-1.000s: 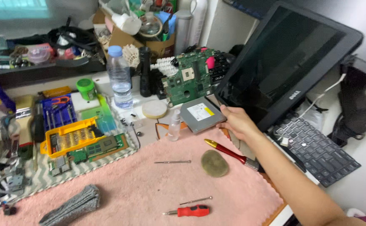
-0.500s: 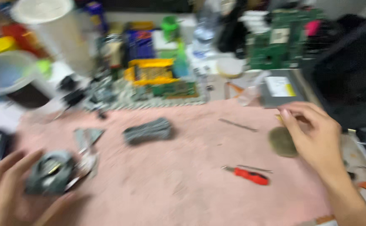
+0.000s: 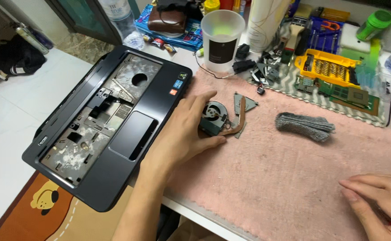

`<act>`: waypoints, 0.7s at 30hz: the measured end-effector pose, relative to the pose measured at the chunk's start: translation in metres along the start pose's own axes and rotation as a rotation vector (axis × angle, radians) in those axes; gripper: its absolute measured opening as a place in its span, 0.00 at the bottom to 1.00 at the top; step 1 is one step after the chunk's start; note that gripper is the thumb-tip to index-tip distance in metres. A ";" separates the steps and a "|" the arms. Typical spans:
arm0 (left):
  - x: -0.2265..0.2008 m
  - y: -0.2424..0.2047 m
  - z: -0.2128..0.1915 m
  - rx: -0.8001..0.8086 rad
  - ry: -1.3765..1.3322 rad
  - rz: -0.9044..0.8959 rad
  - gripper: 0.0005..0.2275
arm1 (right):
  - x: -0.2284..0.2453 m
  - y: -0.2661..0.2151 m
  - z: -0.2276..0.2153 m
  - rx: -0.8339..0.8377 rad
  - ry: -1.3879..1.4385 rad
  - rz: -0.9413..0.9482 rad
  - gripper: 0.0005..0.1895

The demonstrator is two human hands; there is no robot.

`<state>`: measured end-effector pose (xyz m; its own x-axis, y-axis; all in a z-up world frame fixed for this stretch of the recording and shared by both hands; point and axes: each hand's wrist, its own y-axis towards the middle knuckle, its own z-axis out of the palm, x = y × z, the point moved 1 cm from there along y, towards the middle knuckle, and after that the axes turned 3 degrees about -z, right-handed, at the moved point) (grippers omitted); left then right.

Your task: The person uses a screwdriver to remove screws from a laptop cooling fan and heatsink assembly. They then separate the fan from the heatsink and manipulate the components on a pink towel.

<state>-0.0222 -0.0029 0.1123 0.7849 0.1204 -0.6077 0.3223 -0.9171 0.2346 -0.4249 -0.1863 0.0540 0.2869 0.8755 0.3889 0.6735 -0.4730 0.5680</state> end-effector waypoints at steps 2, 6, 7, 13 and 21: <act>0.002 -0.001 -0.003 -0.006 -0.019 0.026 0.44 | -0.005 -0.005 0.001 0.003 -0.006 -0.012 0.07; 0.002 -0.004 -0.011 -0.055 -0.063 0.092 0.40 | -0.014 -0.019 -0.009 0.028 -0.039 0.100 0.08; 0.000 -0.005 -0.014 -0.051 -0.063 0.102 0.40 | -0.019 -0.025 -0.012 0.020 -0.044 0.105 0.08; -0.022 -0.005 -0.025 -0.138 -0.208 0.180 0.42 | 0.012 -0.026 -0.025 -0.078 -0.019 0.378 0.09; -0.106 -0.016 0.084 0.245 -1.896 -0.259 0.30 | 0.071 0.028 -0.054 -0.064 0.251 0.359 0.27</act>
<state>-0.1547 -0.0332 0.1092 -0.8281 -0.1105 -0.5496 0.1166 -0.9929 0.0240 -0.4224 -0.1432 0.1369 0.3154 0.6073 0.7292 0.5154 -0.7548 0.4058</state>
